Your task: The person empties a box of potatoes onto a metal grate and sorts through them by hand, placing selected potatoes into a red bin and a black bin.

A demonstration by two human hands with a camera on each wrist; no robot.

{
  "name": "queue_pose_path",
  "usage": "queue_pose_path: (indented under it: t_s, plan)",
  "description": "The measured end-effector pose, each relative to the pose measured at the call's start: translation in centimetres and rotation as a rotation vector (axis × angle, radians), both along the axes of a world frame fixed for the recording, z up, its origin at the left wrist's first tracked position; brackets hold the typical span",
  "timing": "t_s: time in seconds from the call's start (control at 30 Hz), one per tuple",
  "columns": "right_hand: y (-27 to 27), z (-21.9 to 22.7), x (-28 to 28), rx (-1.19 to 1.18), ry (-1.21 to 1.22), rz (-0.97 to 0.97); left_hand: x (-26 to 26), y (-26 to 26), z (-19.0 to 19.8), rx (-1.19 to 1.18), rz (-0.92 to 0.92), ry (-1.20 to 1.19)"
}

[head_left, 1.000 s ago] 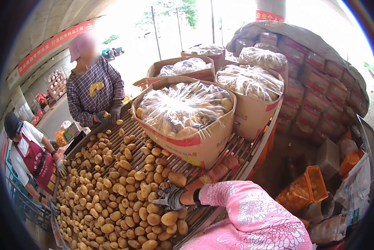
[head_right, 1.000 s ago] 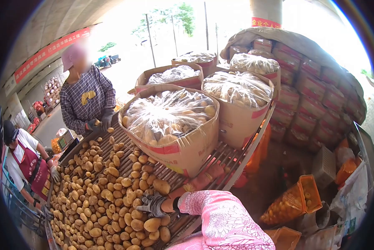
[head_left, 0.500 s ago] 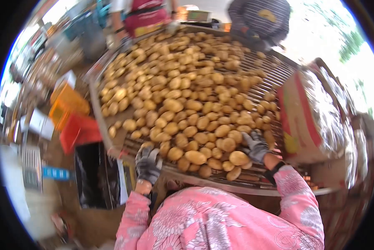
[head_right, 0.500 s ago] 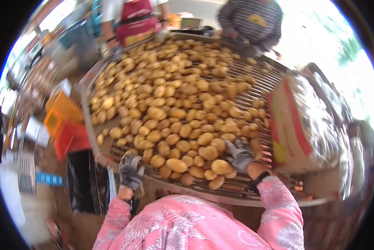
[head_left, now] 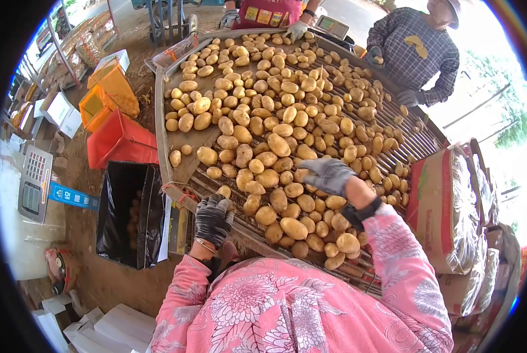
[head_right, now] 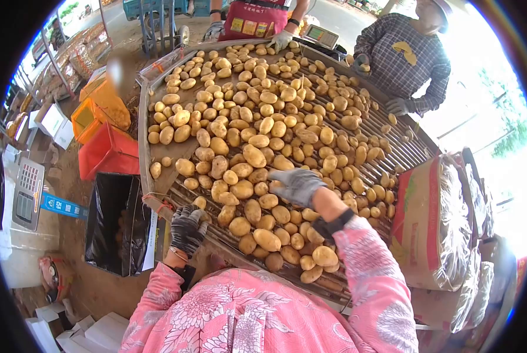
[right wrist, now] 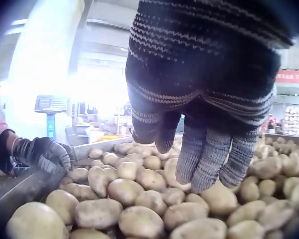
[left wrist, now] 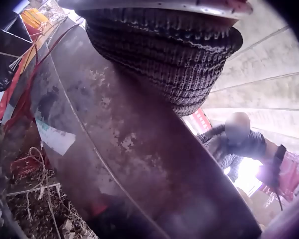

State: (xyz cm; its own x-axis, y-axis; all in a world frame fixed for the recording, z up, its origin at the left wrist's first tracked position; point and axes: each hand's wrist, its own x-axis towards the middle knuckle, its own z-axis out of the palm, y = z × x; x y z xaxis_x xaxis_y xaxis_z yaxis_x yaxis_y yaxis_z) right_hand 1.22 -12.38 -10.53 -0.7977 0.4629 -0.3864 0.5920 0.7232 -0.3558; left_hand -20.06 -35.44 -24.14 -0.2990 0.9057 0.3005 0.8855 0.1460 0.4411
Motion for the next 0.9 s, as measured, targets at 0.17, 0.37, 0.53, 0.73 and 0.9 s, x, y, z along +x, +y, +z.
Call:
queue_pose_path:
  t_s: [0.17, 0.37, 0.53, 0.73, 0.9]
  plan:
    - [1.4, -5.3, -10.8, 0.058, 0.265, 0.087, -0.3, 0.4, -0.1, 0.045, -0.021, -0.028]
    - [-0.7, -7.2, -17.2, 0.136, -0.147, 0.015, -0.2, 0.5, 0.0, 0.057, -0.006, -0.043]
    - [-0.9, -9.7, -13.1, -0.052, 0.229, 0.034, -0.5, 0.7, 0.2, 0.022, 0.002, -0.217]
    - [-3.4, -7.8, -8.4, -0.670, 0.501, -0.124, 0.1, 2.1, 3.6, 0.123, 0.197, -1.548]
    - [-4.7, -6.2, -8.7, -0.687, 0.516, 0.064, -0.4, 1.5, -0.3, 0.157, -0.304, -0.705]
